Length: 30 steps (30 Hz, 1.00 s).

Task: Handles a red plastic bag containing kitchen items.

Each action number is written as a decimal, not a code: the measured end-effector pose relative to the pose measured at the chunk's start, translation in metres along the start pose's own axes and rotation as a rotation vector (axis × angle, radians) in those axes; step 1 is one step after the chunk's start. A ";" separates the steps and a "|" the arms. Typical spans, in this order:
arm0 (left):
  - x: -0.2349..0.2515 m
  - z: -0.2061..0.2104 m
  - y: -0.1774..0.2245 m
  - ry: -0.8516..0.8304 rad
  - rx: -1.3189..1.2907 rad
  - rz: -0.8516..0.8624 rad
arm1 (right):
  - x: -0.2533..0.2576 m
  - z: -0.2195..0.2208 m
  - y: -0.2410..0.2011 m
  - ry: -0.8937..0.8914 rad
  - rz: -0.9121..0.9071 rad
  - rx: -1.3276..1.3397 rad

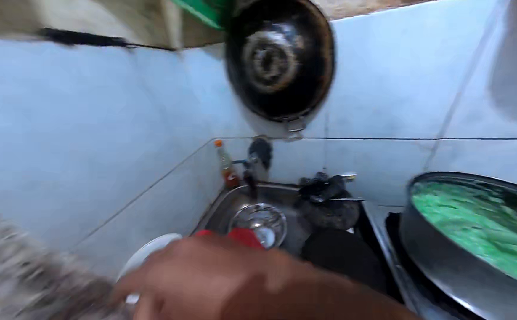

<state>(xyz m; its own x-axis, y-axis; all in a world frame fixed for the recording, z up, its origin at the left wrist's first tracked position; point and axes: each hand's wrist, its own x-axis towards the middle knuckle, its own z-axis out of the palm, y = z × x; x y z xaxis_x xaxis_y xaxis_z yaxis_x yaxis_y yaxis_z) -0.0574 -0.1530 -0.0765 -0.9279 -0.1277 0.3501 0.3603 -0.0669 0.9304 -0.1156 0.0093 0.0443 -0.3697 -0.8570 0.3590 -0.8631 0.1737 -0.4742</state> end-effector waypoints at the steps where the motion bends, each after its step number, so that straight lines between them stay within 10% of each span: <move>1: 0.012 -0.002 0.002 -0.081 -0.086 -0.029 | 0.014 -0.003 0.004 -0.002 0.026 0.044; 6: 0.029 -0.001 0.013 -0.306 -0.165 -0.195 | 0.077 -0.007 -0.002 -0.118 0.210 -0.018; 9: 0.030 -0.001 0.022 -0.161 -0.079 -0.319 | 0.094 -0.004 -0.029 -0.240 0.161 -0.129; 13: 0.037 -0.007 0.030 -0.083 -0.369 -0.482 | 0.078 -0.012 -0.038 0.021 0.222 -0.572; 17: 0.040 -0.016 0.033 -0.208 -0.396 -0.536 | 0.030 -0.009 -0.015 -0.107 0.461 -0.481; 22: 0.057 -0.028 0.046 -0.306 -0.364 -0.540 | -0.010 0.046 -0.007 0.360 0.044 -0.498; 27: 0.065 -0.033 0.052 -0.650 0.413 0.024 | -0.001 0.015 0.009 0.437 0.207 0.042; 30: 0.052 -0.018 0.041 -0.571 0.800 0.400 | 0.018 0.011 0.032 0.139 0.596 0.314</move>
<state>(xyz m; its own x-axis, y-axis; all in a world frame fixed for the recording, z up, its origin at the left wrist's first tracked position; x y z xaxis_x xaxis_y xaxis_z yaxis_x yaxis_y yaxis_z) -0.0894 -0.1807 -0.0217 -0.7377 0.5014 0.4520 0.6745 0.5746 0.4635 -0.1460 -0.0056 0.0270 -0.8094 -0.5847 0.0548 -0.3661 0.4295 -0.8256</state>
